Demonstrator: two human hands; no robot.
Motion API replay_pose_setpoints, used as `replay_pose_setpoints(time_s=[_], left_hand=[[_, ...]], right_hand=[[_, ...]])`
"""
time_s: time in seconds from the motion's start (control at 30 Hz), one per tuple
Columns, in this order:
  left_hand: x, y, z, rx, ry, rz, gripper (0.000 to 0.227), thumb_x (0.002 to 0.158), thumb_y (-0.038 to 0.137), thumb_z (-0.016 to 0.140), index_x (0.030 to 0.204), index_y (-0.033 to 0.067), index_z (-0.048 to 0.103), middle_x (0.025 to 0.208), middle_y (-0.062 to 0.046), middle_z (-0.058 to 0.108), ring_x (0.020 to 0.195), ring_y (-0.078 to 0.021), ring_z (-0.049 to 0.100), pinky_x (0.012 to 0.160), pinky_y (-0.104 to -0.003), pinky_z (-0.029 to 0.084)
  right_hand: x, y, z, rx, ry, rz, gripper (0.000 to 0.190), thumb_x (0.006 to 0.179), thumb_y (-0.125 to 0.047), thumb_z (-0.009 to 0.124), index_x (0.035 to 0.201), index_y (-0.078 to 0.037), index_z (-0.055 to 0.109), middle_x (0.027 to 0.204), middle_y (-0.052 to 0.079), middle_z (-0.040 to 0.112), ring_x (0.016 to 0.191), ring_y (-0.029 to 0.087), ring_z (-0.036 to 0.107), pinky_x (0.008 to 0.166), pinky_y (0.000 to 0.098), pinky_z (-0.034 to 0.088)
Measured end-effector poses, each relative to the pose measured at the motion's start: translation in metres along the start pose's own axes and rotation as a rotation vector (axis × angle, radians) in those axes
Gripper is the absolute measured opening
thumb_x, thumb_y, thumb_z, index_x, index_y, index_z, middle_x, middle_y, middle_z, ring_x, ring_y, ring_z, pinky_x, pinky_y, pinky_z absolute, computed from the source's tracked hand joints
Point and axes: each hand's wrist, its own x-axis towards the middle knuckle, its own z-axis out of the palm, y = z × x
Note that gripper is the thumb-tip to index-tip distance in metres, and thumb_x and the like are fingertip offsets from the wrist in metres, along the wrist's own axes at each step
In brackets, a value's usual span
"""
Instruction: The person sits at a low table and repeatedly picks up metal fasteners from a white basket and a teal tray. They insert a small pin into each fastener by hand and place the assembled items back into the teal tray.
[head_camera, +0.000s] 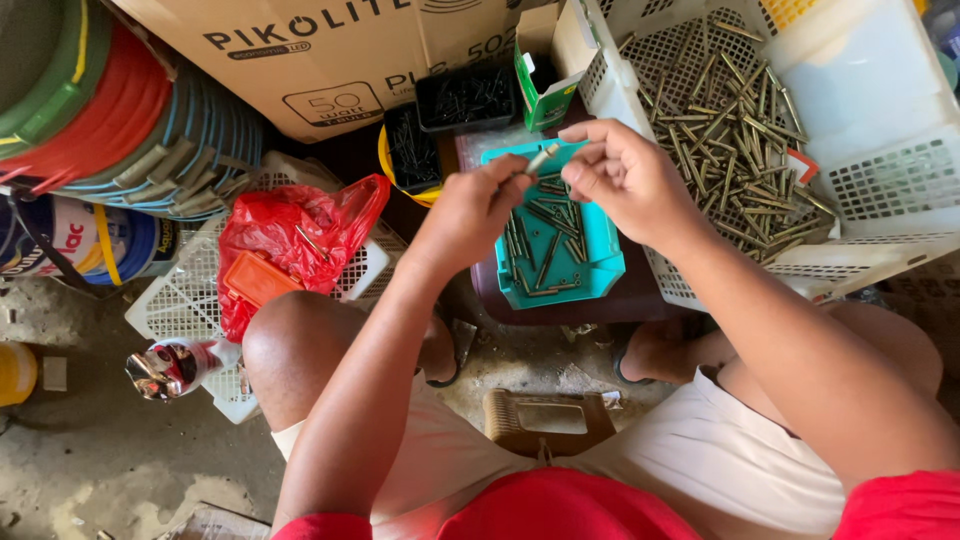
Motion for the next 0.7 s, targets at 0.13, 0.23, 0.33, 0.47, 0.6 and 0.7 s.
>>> replay_pose_setpoints(time_s=[0.13, 0.23, 0.33, 0.47, 0.6, 0.7], left_hand=[[0.003, -0.009, -0.005, -0.043, 0.048, -0.027, 0.018, 0.094, 0.029, 0.053, 0.106, 0.0183, 0.06, 0.076, -0.007, 0.069, 0.069, -0.0236, 0.07, 0.068, -0.039, 0.056], [0.002, -0.01, -0.006, -0.053, 0.062, -0.031, 0.016, 0.095, 0.029, 0.053, 0.105, 0.0201, 0.061, 0.076, -0.005, 0.069, 0.067, -0.0204, 0.07, 0.066, -0.036, 0.057], [0.001, -0.008, -0.007, -0.081, 0.067, -0.016, 0.016, 0.095, 0.024, 0.052, 0.104, 0.0151, 0.061, 0.076, -0.01, 0.067, 0.065, -0.0244, 0.068, 0.065, -0.038, 0.055], [0.0, -0.011, -0.007, -0.072, 0.072, -0.002, 0.014, 0.095, 0.025, 0.053, 0.104, 0.0175, 0.06, 0.075, -0.009, 0.066, 0.064, -0.024, 0.067, 0.062, -0.038, 0.055], [-0.001, -0.011, -0.009, -0.051, 0.085, 0.03, 0.013, 0.096, 0.026, 0.053, 0.104, 0.0183, 0.06, 0.076, -0.008, 0.066, 0.064, -0.0252, 0.066, 0.061, -0.039, 0.054], [-0.003, -0.004, -0.013, -0.06, 0.087, 0.049, 0.013, 0.096, 0.024, 0.052, 0.103, 0.0162, 0.059, 0.074, -0.01, 0.064, 0.062, -0.0268, 0.063, 0.061, -0.04, 0.052]], right_hand=[[0.007, 0.002, -0.001, -0.052, 0.016, 0.0, 0.023, 0.098, -0.009, 0.055, 0.116, 0.005, 0.056, 0.088, 0.019, 0.064, 0.07, 0.02, 0.067, 0.062, 0.032, 0.057], [0.009, 0.0, 0.003, -0.143, 0.024, -0.022, 0.019, 0.097, -0.007, 0.057, 0.111, 0.007, 0.059, 0.084, 0.019, 0.066, 0.066, 0.021, 0.067, 0.058, 0.0314, 0.057], [0.009, -0.002, 0.007, -0.415, 0.006, 0.06, 0.015, 0.096, -0.017, 0.061, 0.106, -0.006, 0.064, 0.081, 0.006, 0.068, 0.069, 0.016, 0.068, 0.061, 0.0322, 0.054], [0.011, 0.007, 0.016, -0.688, -0.22, 0.051, 0.014, 0.089, -0.017, 0.063, 0.099, -0.006, 0.066, 0.08, 0.016, 0.068, 0.075, 0.035, 0.066, 0.064, 0.0467, 0.053], [0.001, 0.002, 0.021, -0.963, -0.512, 0.087, 0.013, 0.091, -0.018, 0.055, 0.096, -0.011, 0.065, 0.092, 0.014, 0.066, 0.083, 0.037, 0.067, 0.067, 0.0499, 0.054], [0.0, 0.025, 0.02, -1.035, -0.547, 0.04, 0.014, 0.091, -0.021, 0.055, 0.099, -0.013, 0.063, 0.095, 0.011, 0.066, 0.086, 0.035, 0.066, 0.064, 0.0474, 0.054]])
